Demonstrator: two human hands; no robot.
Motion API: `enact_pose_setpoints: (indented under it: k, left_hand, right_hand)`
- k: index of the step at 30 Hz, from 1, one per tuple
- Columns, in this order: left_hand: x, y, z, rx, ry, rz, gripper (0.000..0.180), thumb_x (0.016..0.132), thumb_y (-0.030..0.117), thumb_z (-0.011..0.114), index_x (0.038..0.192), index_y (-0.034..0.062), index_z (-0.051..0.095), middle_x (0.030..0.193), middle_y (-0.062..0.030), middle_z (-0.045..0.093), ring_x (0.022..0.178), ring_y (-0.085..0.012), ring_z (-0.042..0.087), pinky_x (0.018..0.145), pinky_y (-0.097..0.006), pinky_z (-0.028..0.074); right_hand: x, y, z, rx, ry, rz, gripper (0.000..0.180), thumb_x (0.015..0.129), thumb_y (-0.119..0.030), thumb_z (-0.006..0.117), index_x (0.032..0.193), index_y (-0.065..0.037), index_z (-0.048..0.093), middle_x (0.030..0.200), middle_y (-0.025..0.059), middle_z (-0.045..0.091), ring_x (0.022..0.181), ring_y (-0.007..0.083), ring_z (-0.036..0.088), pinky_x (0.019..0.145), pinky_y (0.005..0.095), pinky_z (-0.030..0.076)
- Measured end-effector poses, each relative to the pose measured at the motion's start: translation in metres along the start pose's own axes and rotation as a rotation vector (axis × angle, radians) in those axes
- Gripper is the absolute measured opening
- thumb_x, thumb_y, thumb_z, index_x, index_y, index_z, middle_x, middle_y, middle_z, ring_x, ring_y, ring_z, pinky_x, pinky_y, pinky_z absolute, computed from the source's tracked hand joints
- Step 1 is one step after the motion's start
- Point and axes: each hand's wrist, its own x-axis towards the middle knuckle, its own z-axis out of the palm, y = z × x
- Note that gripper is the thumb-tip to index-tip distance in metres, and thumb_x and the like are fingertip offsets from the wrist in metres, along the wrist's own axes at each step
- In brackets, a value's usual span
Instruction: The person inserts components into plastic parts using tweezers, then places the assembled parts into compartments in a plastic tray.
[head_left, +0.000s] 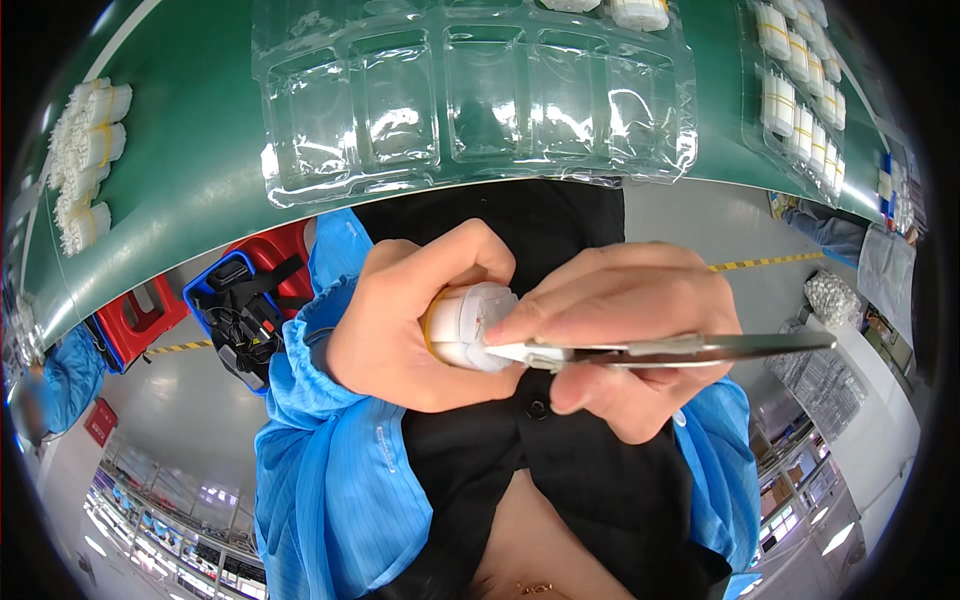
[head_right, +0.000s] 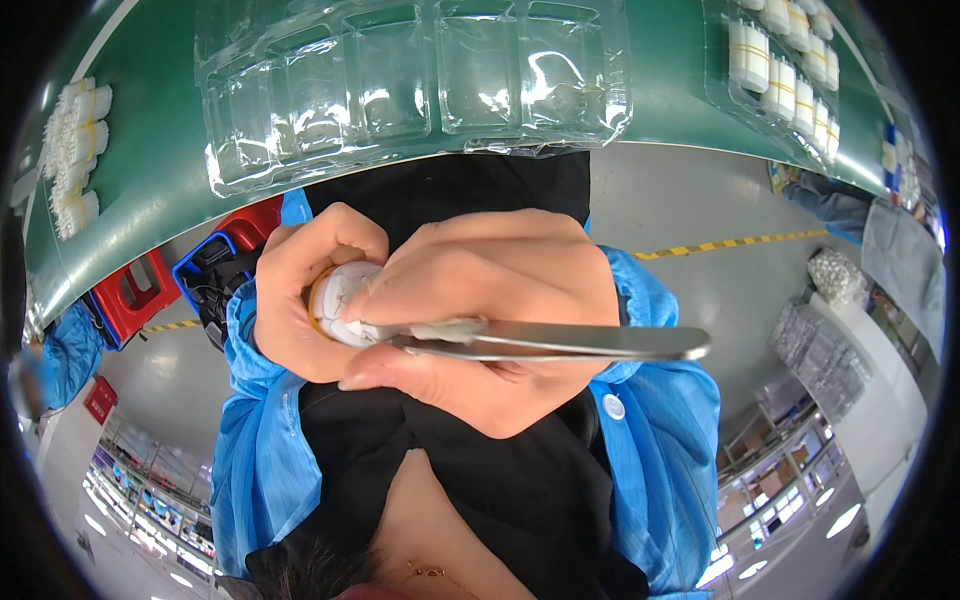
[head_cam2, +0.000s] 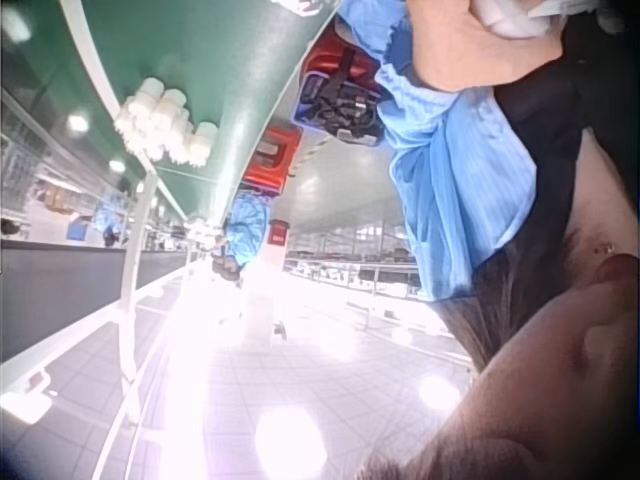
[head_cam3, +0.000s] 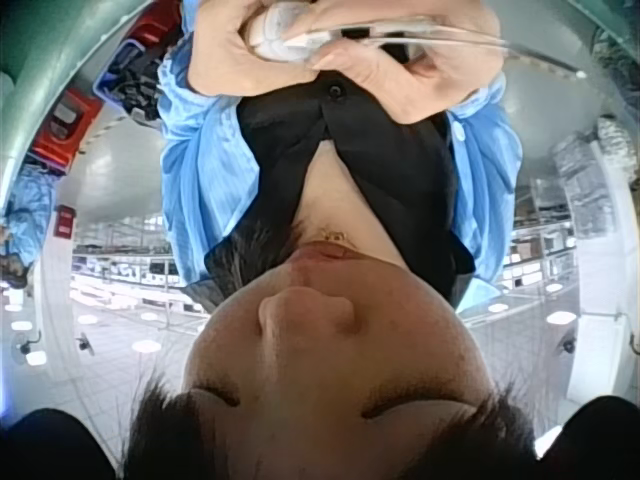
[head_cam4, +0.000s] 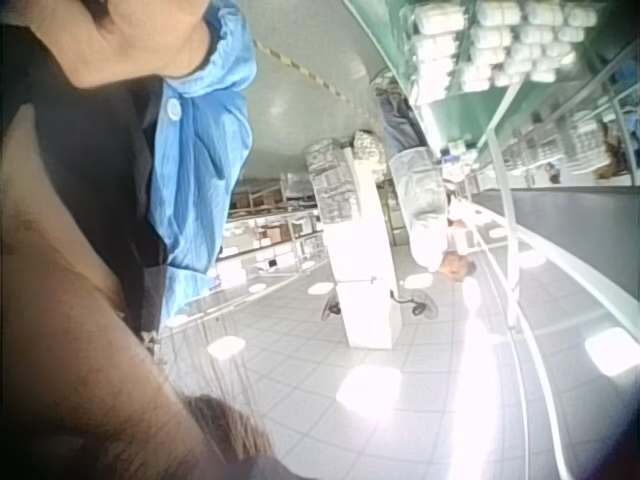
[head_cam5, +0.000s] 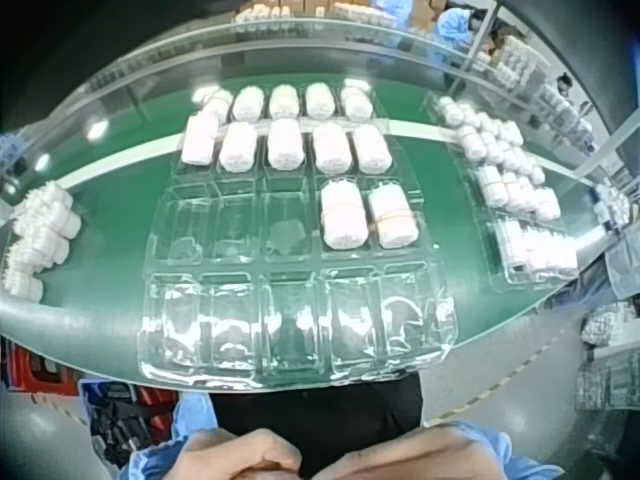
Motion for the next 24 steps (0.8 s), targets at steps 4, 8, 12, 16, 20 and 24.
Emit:
enact_pose_setpoints:
  k: [4,8,12,16,20,24]
  left_hand:
    - [0.001,-0.002,-0.003,-0.093,-0.103,0.02,0.034,0.06,0.008,0.079,0.082,0.0009,0.055,0.062,-0.0065,0.059,0.054,-0.0186,0.062,0.047,-0.025,0.043]
    - [0.004,-0.007,-0.01,-0.291,-0.286,0.081,0.035,0.062,0.009,0.079,0.088,-0.004,0.06,0.07,-0.0095,0.064,0.057,-0.02,0.064,0.049,-0.024,0.045]
    - [-0.002,-0.018,-0.001,-0.449,-0.301,0.16,0.044,0.062,0.01,0.079,0.097,-0.007,0.06,0.072,-0.0099,0.064,0.058,-0.0182,0.064,0.05,-0.023,0.046]
    - [0.0,-0.018,-0.002,-0.391,-0.315,0.165,0.045,0.061,0.012,0.08,0.098,-0.0069,0.061,0.071,-0.0088,0.064,0.057,-0.0161,0.063,0.05,-0.023,0.045]
    - [0.001,-0.015,-0.006,-0.384,-0.38,0.115,0.045,0.061,0.012,0.08,0.098,-0.0066,0.061,0.07,-0.0083,0.064,0.056,-0.0152,0.063,0.049,-0.023,0.045]
    - [0.001,-0.017,-0.004,-0.388,-0.375,0.113,0.04,0.062,0.011,0.079,0.094,-0.0053,0.061,0.068,-0.0072,0.063,0.055,-0.0148,0.062,0.049,-0.023,0.044]
  right_hand:
    - [-0.004,0.012,-0.001,0.081,-0.076,-0.078,0.039,0.083,-0.026,0.068,0.098,0.008,0.059,0.087,0.024,0.066,0.072,0.0299,0.067,0.061,0.0342,0.056]
    - [0.002,0.03,-0.004,0.385,-0.185,-0.231,0.05,0.082,-0.02,0.07,0.117,0.008,0.049,0.099,0.0314,0.062,0.087,0.0351,0.065,0.068,0.0372,0.055]
    - [0.0,0.036,-0.006,0.524,-0.26,-0.194,0.054,0.081,-0.019,0.071,0.12,0.01,0.048,0.104,0.033,0.059,0.095,0.0362,0.062,0.077,0.0377,0.053]
    - [0.003,0.032,-0.011,0.511,-0.277,-0.138,0.052,0.081,-0.019,0.071,0.118,0.012,0.049,0.104,0.0334,0.059,0.093,0.0353,0.063,0.076,0.037,0.053]
    - [-0.011,0.026,-0.005,0.499,-0.097,-0.06,0.048,0.08,-0.02,0.072,0.111,0.011,0.054,0.098,0.0321,0.061,0.086,0.0321,0.066,0.071,0.0355,0.055]
    - [-0.015,0.03,0.0,0.534,-0.045,-0.054,0.045,0.077,-0.019,0.074,0.11,0.007,0.058,0.097,0.0256,0.065,0.083,0.0286,0.066,0.069,0.0334,0.055]
